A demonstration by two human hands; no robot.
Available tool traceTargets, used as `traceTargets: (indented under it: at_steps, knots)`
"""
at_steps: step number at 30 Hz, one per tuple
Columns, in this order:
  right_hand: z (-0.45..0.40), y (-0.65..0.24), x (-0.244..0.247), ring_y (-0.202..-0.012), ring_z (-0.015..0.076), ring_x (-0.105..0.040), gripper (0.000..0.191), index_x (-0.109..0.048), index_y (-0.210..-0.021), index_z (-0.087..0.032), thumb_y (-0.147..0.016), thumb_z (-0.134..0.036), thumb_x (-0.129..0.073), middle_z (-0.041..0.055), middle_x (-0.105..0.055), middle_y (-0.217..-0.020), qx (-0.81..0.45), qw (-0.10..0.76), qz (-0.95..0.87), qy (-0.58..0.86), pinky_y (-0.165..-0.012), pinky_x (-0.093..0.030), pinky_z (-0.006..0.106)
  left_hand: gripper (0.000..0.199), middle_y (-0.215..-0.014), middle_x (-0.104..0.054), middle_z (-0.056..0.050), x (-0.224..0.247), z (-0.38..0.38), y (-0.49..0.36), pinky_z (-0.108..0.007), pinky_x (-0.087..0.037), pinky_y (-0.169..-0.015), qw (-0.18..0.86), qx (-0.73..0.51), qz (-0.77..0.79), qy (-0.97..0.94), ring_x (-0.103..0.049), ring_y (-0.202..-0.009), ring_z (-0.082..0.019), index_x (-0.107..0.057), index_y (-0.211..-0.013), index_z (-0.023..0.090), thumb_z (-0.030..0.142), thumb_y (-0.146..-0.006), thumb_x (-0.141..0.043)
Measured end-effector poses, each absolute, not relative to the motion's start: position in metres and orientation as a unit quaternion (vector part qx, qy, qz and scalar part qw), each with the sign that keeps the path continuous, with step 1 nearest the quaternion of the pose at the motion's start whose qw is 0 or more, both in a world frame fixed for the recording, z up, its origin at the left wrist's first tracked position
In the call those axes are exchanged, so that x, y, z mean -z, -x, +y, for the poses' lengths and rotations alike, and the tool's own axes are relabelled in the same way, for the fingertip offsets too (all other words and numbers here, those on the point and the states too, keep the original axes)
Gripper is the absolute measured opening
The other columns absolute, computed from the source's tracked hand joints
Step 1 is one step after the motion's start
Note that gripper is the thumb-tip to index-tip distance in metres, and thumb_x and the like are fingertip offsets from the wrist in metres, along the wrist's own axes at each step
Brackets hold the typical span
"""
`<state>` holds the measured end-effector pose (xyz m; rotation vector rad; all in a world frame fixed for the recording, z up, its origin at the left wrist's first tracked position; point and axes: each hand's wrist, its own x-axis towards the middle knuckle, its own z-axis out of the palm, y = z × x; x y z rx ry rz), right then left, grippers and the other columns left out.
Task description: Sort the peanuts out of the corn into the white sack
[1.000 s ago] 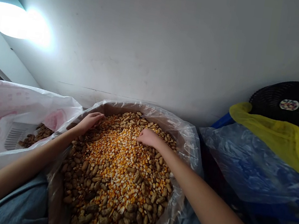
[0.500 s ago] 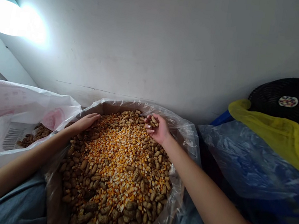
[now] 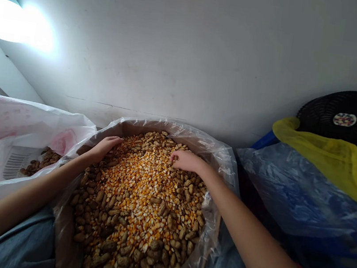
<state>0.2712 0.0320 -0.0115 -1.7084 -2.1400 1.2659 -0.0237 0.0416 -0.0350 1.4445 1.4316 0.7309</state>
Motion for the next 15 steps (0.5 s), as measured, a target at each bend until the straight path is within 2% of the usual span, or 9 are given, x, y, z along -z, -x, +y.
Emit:
traceTargets:
  at_steps: [2, 4, 6, 8, 12, 15]
  knots:
    - [0.03, -0.268, 0.009, -0.052, 0.0114, -0.042, 0.016, -0.056, -0.067, -0.019, -0.052, -0.016, -0.058, -0.0018, -0.049, -0.057, -0.361, 0.015, -0.735, 0.574, -0.047, -0.026, 0.021, 0.026, -0.058, -0.047, 0.0, 0.04, 0.041, 0.02, -0.019, -0.028, -0.04, 0.421, -0.282, 0.604, -0.615, -0.042, -0.046, -0.009, -0.05, -0.069, 0.017, 0.043, -0.066, -0.047]
    - [0.029, -0.265, 0.009, -0.053, 0.013, -0.044, 0.014, -0.055, -0.068, -0.02, -0.054, -0.017, -0.057, -0.0009, -0.05, -0.057, -0.313, -0.019, -0.749, 0.583, -0.048, -0.026, 0.022, 0.024, -0.066, -0.053, -0.003, 0.044, 0.041, 0.018, -0.022, -0.033, -0.05, 0.368, -0.268, 0.623, -0.636, -0.049, -0.062, -0.015, -0.052, -0.071, 0.018, 0.04, -0.062, -0.054]
    - [0.028, -0.263, 0.01, -0.055, 0.014, -0.045, 0.012, -0.053, -0.068, -0.02, -0.056, -0.018, -0.056, 0.0001, -0.05, -0.058, -0.277, -0.041, -0.757, 0.591, -0.049, -0.027, 0.022, 0.023, -0.071, -0.055, -0.006, 0.048, 0.042, 0.016, -0.026, -0.035, -0.061, 0.329, -0.249, 0.64, -0.649, -0.05, -0.078, -0.022, -0.053, -0.067, 0.017, 0.037, -0.056, -0.059]
    - [0.027, -0.262, 0.013, -0.055, 0.0144, -0.046, 0.011, -0.052, -0.069, -0.02, -0.059, -0.022, -0.055, 0.001, -0.051, -0.06, -0.255, -0.054, -0.759, 0.596, -0.049, -0.028, 0.023, 0.023, -0.069, -0.056, -0.007, 0.051, 0.044, 0.015, -0.03, -0.034, -0.067, 0.309, -0.232, 0.652, -0.653, -0.049, -0.085, -0.028, -0.052, -0.062, 0.017, 0.036, -0.053, -0.062]
    - [0.029, -0.265, 0.02, -0.058, 0.0169, -0.048, 0.013, -0.052, -0.069, -0.019, -0.059, -0.027, -0.056, 0.0041, -0.053, -0.063, -0.242, -0.041, -0.752, 0.611, -0.049, -0.03, 0.024, 0.022, -0.062, -0.054, -0.006, 0.053, 0.048, 0.017, -0.032, -0.034, -0.068, 0.32, -0.226, 0.653, -0.648, -0.049, -0.083, -0.029, -0.052, -0.055, 0.017, 0.032, -0.048, -0.065]
    - [0.031, -0.268, 0.023, -0.062, 0.0184, -0.049, 0.014, -0.054, -0.065, -0.018, -0.059, -0.03, -0.056, 0.0061, -0.053, -0.066, -0.266, -0.002, -0.745, 0.612, -0.051, -0.031, 0.025, 0.021, -0.055, -0.049, -0.002, 0.051, 0.049, 0.019, -0.026, -0.034, -0.059, 0.367, -0.254, 0.629, -0.636, -0.049, -0.072, -0.022, -0.053, -0.056, 0.017, 0.03, -0.046, -0.067]
